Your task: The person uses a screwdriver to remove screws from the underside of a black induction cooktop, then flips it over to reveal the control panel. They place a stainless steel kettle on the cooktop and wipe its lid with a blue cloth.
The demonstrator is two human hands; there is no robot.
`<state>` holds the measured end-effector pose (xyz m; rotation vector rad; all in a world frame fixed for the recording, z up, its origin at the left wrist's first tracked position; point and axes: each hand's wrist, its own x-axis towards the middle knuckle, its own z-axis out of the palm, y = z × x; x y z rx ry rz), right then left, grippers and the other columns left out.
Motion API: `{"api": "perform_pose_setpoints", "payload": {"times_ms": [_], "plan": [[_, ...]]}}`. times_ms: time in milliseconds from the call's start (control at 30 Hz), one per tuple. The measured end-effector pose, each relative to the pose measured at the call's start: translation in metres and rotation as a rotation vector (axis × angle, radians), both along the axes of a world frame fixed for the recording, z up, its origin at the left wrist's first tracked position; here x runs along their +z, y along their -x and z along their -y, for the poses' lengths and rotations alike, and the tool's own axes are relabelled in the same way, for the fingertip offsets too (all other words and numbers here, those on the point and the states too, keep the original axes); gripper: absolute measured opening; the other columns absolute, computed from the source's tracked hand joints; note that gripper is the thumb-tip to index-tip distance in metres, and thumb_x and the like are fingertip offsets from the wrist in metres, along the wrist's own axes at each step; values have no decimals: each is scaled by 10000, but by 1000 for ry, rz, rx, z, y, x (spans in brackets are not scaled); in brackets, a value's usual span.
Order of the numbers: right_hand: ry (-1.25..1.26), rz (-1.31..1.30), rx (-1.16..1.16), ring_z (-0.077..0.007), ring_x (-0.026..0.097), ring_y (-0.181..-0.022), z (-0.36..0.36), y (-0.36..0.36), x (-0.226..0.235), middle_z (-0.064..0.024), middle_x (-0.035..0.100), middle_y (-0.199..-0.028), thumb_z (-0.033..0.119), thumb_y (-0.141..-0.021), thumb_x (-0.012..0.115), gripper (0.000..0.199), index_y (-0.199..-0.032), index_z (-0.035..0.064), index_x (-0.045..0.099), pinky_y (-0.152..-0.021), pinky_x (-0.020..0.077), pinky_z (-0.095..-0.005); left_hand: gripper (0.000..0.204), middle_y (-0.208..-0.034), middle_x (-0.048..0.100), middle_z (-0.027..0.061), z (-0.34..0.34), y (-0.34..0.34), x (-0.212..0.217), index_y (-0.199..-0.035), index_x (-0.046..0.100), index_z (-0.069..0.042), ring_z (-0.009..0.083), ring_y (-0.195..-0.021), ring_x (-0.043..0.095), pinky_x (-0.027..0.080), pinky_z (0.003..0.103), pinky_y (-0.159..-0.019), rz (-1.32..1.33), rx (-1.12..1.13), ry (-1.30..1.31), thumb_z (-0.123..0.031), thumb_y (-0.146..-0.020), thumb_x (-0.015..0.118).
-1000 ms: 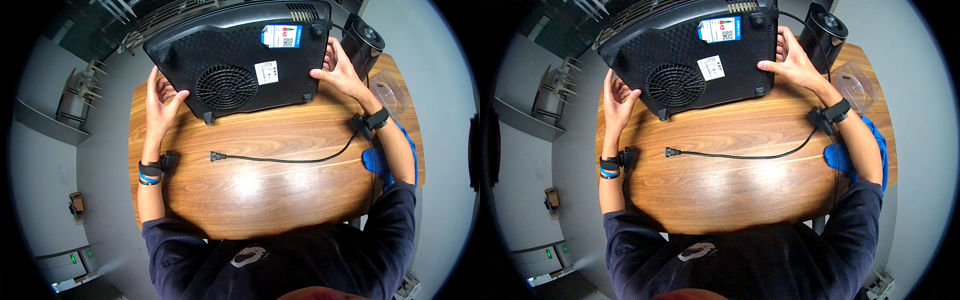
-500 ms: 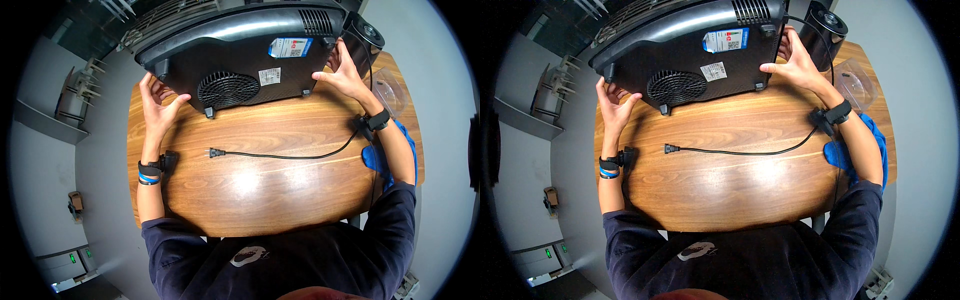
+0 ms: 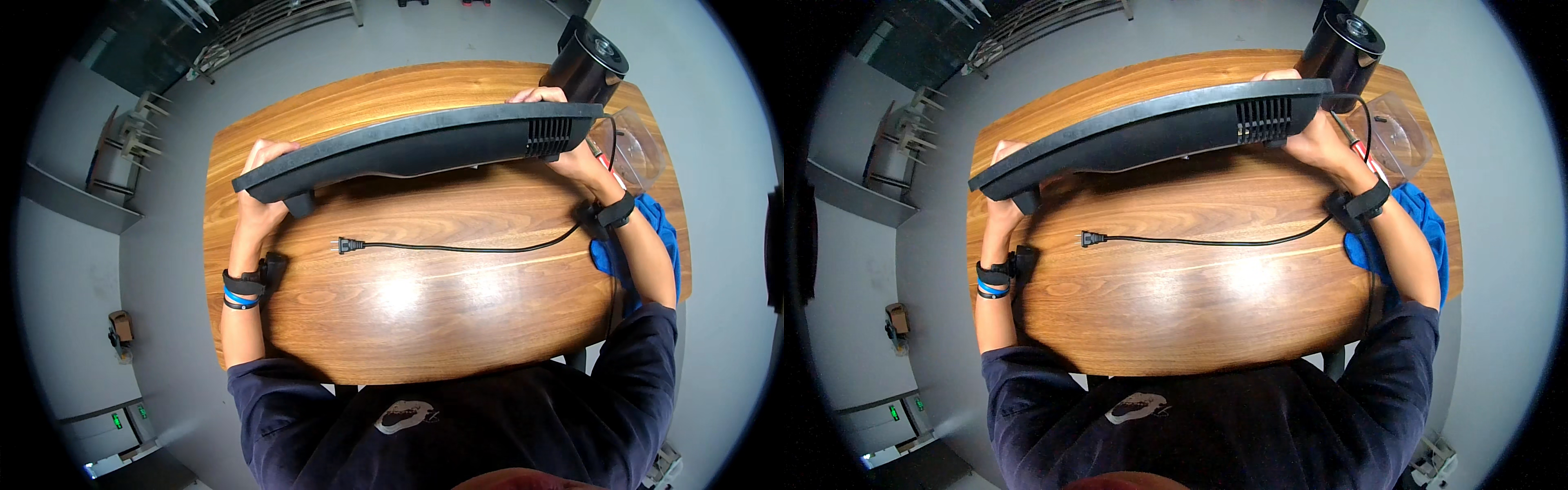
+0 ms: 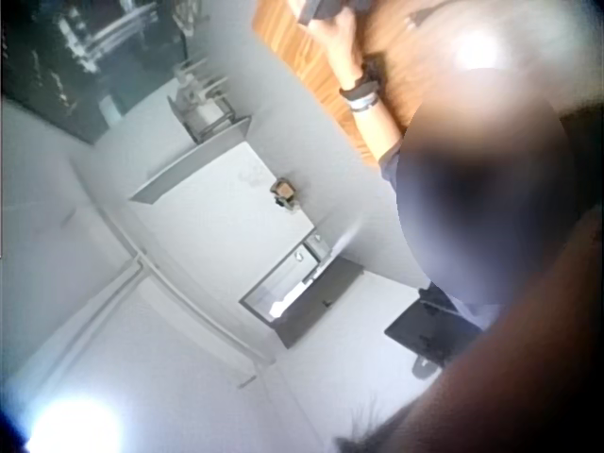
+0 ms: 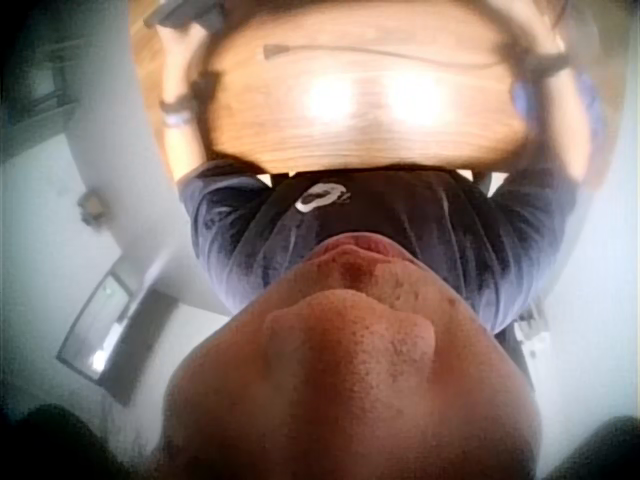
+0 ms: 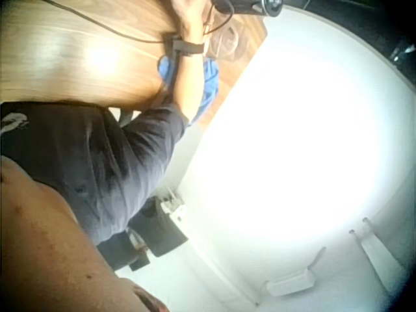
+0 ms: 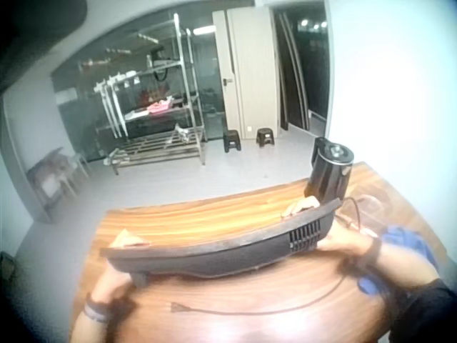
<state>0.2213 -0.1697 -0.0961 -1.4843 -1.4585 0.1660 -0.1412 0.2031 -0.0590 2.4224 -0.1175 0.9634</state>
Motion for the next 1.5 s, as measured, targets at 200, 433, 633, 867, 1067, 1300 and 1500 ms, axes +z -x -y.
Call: {"api": "perform_pose_setpoints", "payload": {"times_ms": [200,433,633,867,1067,1300,1500], "plan": [[-66,-27,100,-273,656,-1348,1,5,9,-150,669,-1381,-21,-848,928,613,-1347,53,580,-1178,527,-421,312,-1167,799,108,0,5,8,-1218,806,-20,266,-955,701,570,387,-858,-78,4,-128,-107,-920,836],[19,30,8,-271,705,-1279,11,6,18,-127,723,-1308,17,-906,874,391,-1254,40,698,-1137,550,-400,447,-900,647,72,10,6,15,-1259,862,-91,233,-862,705,649,373,-855,-85,47,-150,8,-825,824],[114,284,71,-307,695,-1271,18,9,27,-131,716,-1322,106,-912,834,399,-1303,76,760,-1096,556,-398,602,-890,650,61,16,10,21,-1302,864,-181,253,-883,727,720,417,-926,-161,15,-267,83,-761,837],[165,389,60,-322,689,-1171,19,34,34,-102,681,-1225,89,-902,832,397,-1295,124,790,-1003,572,-418,629,-891,636,58,28,18,27,-1344,854,-216,259,-909,726,690,417,-870,-273,36,-418,45,-773,813],[172,519,47,-303,675,-1087,16,43,32,-62,666,-1156,138,-856,882,418,-1265,167,805,-935,560,-427,649,-884,625,47,32,24,18,-1398,828,-223,247,-964,735,677,401,-823,-344,102,-600,10,-793,816],[218,532,58,-296,658,-1095,18,47,30,-49,650,-1136,47,-856,817,428,-1263,180,805,-965,542,-422,651,-921,580,16,28,26,7,-1486,764,-198,169,-876,638,608,292,-634,-290,96,-793,5,-867,789],[230,523,51,-299,658,-1101,19,50,31,-50,648,-1147,39,-859,804,440,-1275,182,803,-974,542,-419,649,-960,607,16,27,26,10,-1475,769,-228,171,-881,642,609,312,-649,-332,80,-704,-15,-863,797]]}}
